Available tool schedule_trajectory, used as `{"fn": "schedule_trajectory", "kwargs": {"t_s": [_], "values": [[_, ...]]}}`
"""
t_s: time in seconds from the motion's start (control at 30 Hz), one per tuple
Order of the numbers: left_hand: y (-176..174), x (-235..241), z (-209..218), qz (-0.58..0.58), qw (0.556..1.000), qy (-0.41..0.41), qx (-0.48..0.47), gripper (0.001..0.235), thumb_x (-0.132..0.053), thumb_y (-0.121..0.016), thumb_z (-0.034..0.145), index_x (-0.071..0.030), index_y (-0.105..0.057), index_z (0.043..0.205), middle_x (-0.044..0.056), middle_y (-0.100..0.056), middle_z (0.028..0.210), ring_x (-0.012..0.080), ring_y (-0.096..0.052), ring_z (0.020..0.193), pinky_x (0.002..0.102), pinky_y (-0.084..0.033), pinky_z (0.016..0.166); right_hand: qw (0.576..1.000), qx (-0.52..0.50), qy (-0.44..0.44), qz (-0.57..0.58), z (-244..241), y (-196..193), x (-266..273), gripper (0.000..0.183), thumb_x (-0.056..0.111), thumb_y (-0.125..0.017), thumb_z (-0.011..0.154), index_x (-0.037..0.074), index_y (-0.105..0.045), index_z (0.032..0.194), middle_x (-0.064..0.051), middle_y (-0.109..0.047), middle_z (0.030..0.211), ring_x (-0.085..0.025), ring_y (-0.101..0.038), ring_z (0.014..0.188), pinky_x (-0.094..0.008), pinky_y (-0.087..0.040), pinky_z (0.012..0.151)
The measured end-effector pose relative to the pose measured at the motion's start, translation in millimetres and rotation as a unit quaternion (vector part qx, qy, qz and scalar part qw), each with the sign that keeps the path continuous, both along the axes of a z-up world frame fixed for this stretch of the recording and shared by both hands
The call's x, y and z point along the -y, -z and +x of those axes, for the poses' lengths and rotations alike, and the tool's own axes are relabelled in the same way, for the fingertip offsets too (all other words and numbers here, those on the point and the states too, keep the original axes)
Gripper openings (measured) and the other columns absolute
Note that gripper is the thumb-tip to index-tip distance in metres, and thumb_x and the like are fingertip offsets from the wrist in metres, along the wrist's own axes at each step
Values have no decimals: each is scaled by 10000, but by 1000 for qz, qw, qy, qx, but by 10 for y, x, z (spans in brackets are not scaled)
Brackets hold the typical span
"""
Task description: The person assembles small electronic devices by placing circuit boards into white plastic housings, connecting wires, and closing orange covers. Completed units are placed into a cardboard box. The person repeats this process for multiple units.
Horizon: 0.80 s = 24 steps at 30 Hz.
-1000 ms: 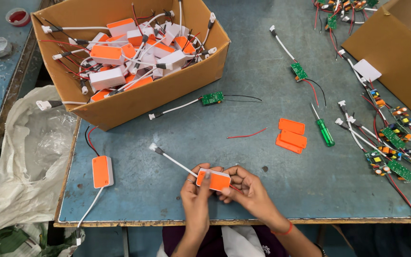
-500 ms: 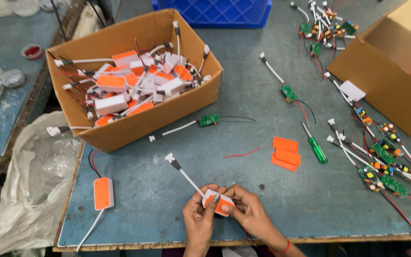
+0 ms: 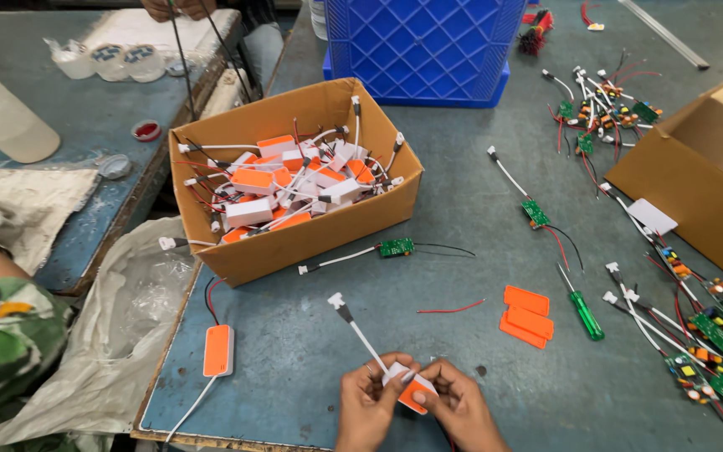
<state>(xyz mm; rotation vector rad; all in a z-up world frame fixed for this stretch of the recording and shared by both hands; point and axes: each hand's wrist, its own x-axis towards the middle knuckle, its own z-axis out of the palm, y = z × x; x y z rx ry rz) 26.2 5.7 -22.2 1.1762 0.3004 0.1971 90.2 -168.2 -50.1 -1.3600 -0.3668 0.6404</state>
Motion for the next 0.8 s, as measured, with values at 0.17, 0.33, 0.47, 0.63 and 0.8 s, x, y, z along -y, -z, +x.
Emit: {"fn": "schedule_trajectory", "kwargs": {"t_s": [0.17,0.33,0.47,0.63,0.8], "values": [[-265,-10,113,-16,1000,26,0,258,-68,-703,916,52,-712,1144,171,-822,1020,205,-783,962,311,-626,874,999,3,23,27,69,172,47,317,153,-740,922,-17,-641,1170,-97,-721,1044,-139,-687,949,-311,-565,803],[-871,-410,475,-47,997,-54,36,319,-192,-671,936,7,-700,1184,150,-777,1060,191,-753,938,352,-627,832,994,-39,98,41,258,212,224,452,221,-600,926,18,-550,1327,-158,-747,1110,-215,-752,854,-362,-631,733],[-1267,-1106,1140,44,971,-187,140,326,-244,-631,1058,19,-705,1235,81,-609,983,136,-523,832,300,-412,716,986,-43,143,69,276,320,382,402,201,-554,972,-33,-583,1298,-199,-744,1076,-232,-755,822,-371,-620,710],[-1315,-1914,2091,-20,959,-264,98,369,-201,-659,1078,36,-539,1334,77,-470,1133,145,-391,1005,298,-335,814,990,1,135,32,259,508,407,337,129,-583,960,-31,-617,1254,-179,-754,1059,-206,-751,829,-355,-631,729],[-979,-1870,1859,-98,946,-252,178,444,-102,-638,1001,-20,-447,1394,83,-556,1405,161,-504,1380,284,-433,1129,991,0,134,15,289,560,411,274,100,-630,932,-33,-676,1168,-152,-785,990,-192,-754,807,-346,-629,723]]}}
